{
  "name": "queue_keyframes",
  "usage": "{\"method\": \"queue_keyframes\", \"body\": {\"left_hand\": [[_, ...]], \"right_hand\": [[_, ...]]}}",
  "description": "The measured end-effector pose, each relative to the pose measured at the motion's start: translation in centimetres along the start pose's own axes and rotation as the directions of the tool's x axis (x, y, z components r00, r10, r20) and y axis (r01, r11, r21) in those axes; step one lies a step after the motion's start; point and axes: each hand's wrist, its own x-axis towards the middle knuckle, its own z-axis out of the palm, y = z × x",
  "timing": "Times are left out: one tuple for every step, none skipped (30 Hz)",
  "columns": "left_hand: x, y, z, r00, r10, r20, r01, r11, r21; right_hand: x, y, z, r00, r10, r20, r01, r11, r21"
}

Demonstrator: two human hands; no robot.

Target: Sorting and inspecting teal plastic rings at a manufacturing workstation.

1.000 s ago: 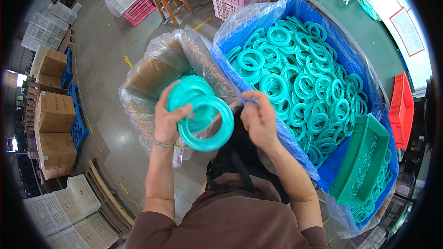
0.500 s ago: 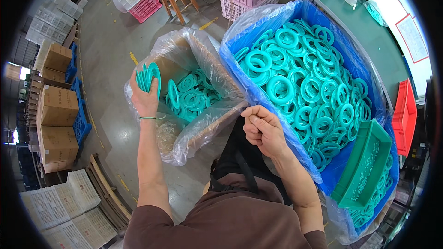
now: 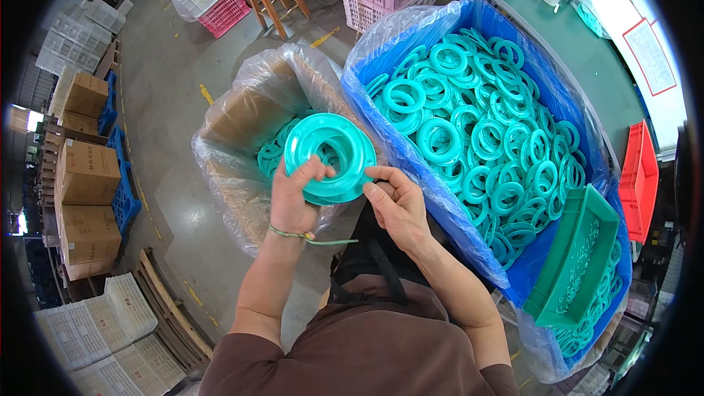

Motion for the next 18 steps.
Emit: {"method": "queue_keyframes", "body": {"left_hand": [[-0.4,-0.5,0.5,1.000,-0.003,0.004,0.003,1.000,-0.001],[-0.8,-0.9,0.9,0.999,0.007,0.035,-0.008,1.000,0.014],[-1.2,-1.1,1.1,0.998,0.020,0.064,-0.022,0.999,0.029],[-1.4,-1.3,0.9,0.998,0.020,0.064,-0.022,0.999,0.029],[-1.5,-1.7,0.7,0.995,0.007,0.098,-0.014,0.997,0.072],[-1.5,-1.8,0.9,0.991,-0.007,0.135,-0.009,0.993,0.116],[-1.7,-1.7,1.2,0.984,-0.007,0.180,-0.013,0.994,0.111],[-1.8,-1.4,1.5,0.983,-0.007,0.182,-0.014,0.994,0.111],[-1.8,-1.2,1.8,0.983,-0.057,0.175,0.022,0.980,0.196],[-1.8,-1.2,2.0,0.981,-0.105,0.163,0.057,0.959,0.279],[-1.7,-1.4,1.8,0.981,-0.106,0.164,0.057,0.958,0.280],[-1.5,-1.8,1.6,0.975,-0.099,0.199,0.065,0.983,0.172],[-1.4,-2.1,1.3,0.968,-0.089,0.233,0.076,0.995,0.063],[-1.3,-2.3,1.1,0.961,-0.074,0.265,0.090,0.995,-0.047],[-1.3,-2.6,1.3,0.961,-0.076,0.267,0.092,0.995,-0.047],[-1.3,-3.0,1.6,0.965,-0.020,0.262,0.028,0.999,-0.024],[-1.3,-3.3,1.9,0.965,0.036,0.259,-0.037,0.999,-0.002],[-1.4,-3.6,2.1,0.965,0.035,0.260,-0.036,0.999,-0.001]], "right_hand": [[0.0,0.2,-0.3,0.999,-0.013,-0.047,0.011,0.999,-0.040],[0.0,0.3,-0.6,0.995,-0.027,-0.094,0.020,0.997,-0.080],[0.0,0.3,-0.8,0.993,-0.006,-0.115,0.004,1.000,-0.022],[-0.1,0.2,-0.9,0.993,-0.007,-0.115,0.004,1.000,-0.022],[0.0,-0.1,-1.0,0.990,-0.008,-0.143,0.005,1.000,-0.023],[0.0,-0.3,-1.2,0.985,-0.011,-0.171,0.007,1.000,-0.024],[0.1,-0.4,-1.7,0.986,-0.018,-0.168,0.007,0.998,-0.064],[0.2,-0.5,-2.5,0.986,-0.020,-0.168,0.009,0.998,-0.064],[0.2,-0.7,-3.3,0.990,-0.061,-0.125,0.032,0.975,-0.221],[0.2,-0.8,-3.7,0.993,-0.095,-0.076,0.060,0.926,-0.372],[0.0,-0.8,-3.6,0.994,-0.071,-0.077,0.050,0.970,-0.237],[-0.3,-0.9,-3.3,0.994,-0.073,-0.078,0.053,0.970,-0.236],[-0.6,-0.9,-3.0,0.997,-0.018,-0.081,0.015,0.999,-0.045],[-0.9,-0.9,-2.6,0.997,0.036,-0.073,-0.025,0.989,0.148],[-1.2,-0.8,-2.2,0.997,0.035,-0.075,-0.024,0.989,0.149],[-1.4,-0.6,-1.7,0.994,0.073,-0.086,-0.050,0.968,0.245],[-1.6,-0.6,-1.3,0.989,0.112,-0.092,-0.074,0.938,0.339],[-1.8,-0.6,-1.0,0.989,0.111,-0.093,-0.073,0.938,0.340]]}}
